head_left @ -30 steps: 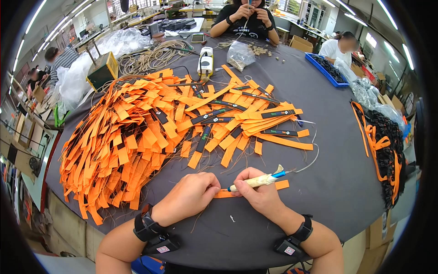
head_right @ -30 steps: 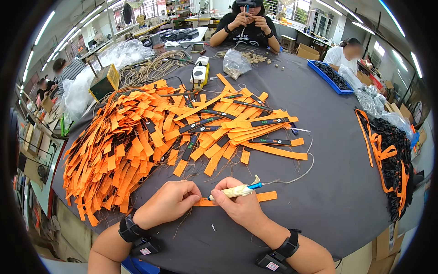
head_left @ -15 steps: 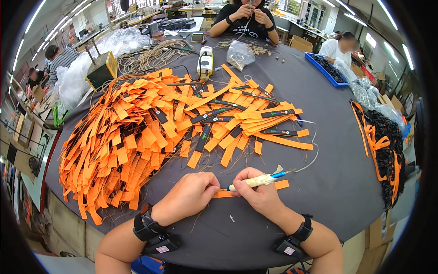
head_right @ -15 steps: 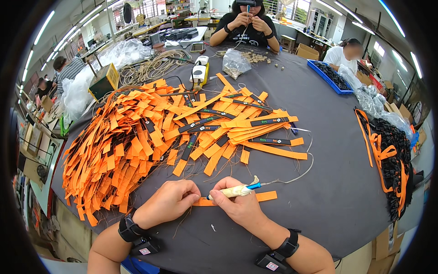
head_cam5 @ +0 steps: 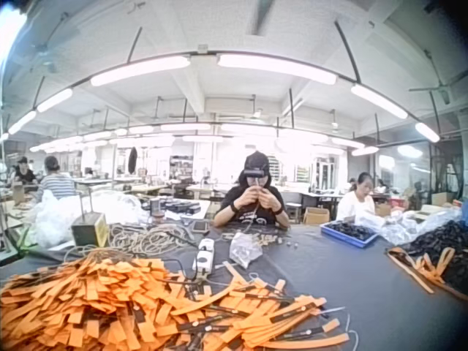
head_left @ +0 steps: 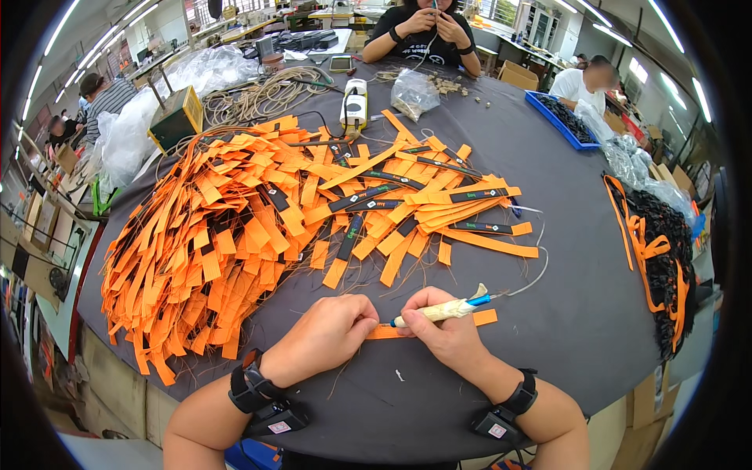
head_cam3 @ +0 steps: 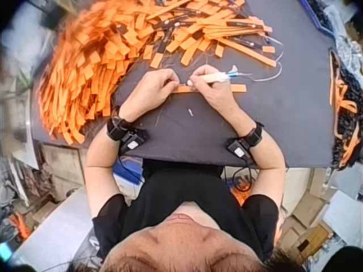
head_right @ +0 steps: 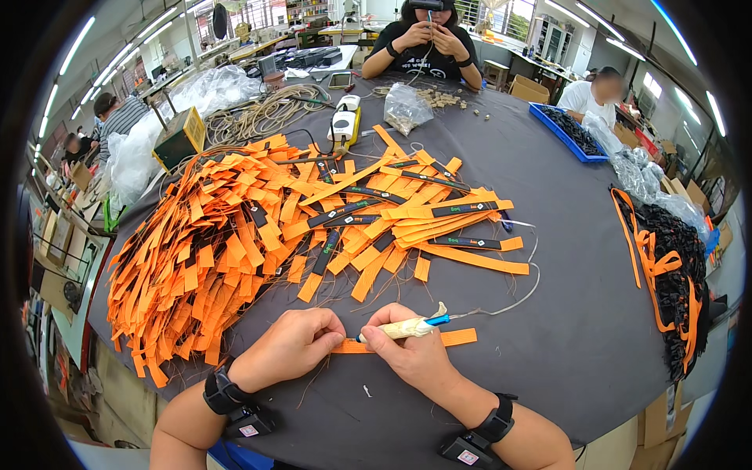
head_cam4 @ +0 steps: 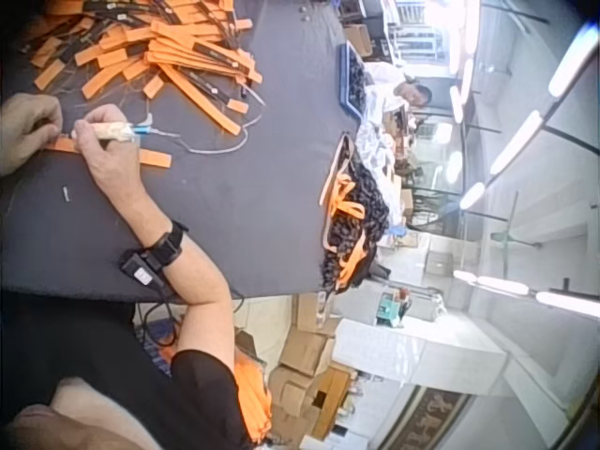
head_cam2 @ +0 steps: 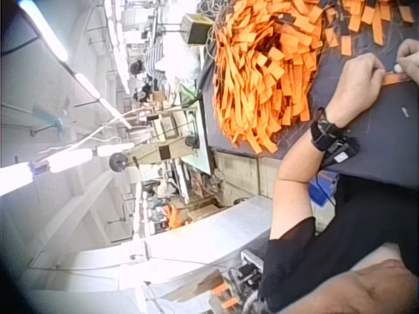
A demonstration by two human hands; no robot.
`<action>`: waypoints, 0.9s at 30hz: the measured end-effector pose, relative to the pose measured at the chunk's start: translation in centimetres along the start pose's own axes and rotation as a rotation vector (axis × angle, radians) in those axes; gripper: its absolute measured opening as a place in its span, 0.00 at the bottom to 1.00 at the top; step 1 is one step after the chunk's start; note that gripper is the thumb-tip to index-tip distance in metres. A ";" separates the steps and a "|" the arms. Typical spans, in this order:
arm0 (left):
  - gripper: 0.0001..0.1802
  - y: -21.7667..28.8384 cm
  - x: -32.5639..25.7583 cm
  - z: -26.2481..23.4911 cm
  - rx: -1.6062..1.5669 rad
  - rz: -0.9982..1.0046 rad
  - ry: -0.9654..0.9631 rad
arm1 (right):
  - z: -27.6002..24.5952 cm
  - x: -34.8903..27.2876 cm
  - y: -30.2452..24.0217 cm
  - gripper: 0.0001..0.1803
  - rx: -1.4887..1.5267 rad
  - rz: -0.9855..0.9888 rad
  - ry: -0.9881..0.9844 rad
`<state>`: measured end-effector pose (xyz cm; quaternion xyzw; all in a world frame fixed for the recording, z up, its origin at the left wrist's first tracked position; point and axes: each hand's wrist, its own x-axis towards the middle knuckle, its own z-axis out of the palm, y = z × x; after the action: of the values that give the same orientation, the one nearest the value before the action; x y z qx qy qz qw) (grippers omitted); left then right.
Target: The person uses a handheld tool to apply adhesive or seal the ends of orange fabric strips. They handle the strips one by one, applying the tool to the ends and placing the finished items into a blue bin. The task is performed at a workbench in a factory setting.
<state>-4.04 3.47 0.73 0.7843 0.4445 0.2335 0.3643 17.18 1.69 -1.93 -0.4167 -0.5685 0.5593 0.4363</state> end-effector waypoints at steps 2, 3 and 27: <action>0.07 0.0 0.0 0.0 0.000 -0.002 0.000 | 0.0 0.0 0.0 0.09 0.002 0.002 0.001; 0.07 -0.1 0.0 0.0 -0.002 -0.002 0.001 | 0.0 0.0 0.0 0.09 0.001 0.000 0.000; 0.07 -0.2 -0.1 -0.1 -0.051 -0.043 -0.014 | -0.1 -0.1 -0.3 0.07 0.000 0.005 -0.027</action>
<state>-4.24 3.48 0.58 0.7667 0.4526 0.2313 0.3923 17.29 1.56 -1.59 -0.4105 -0.5733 0.5658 0.4274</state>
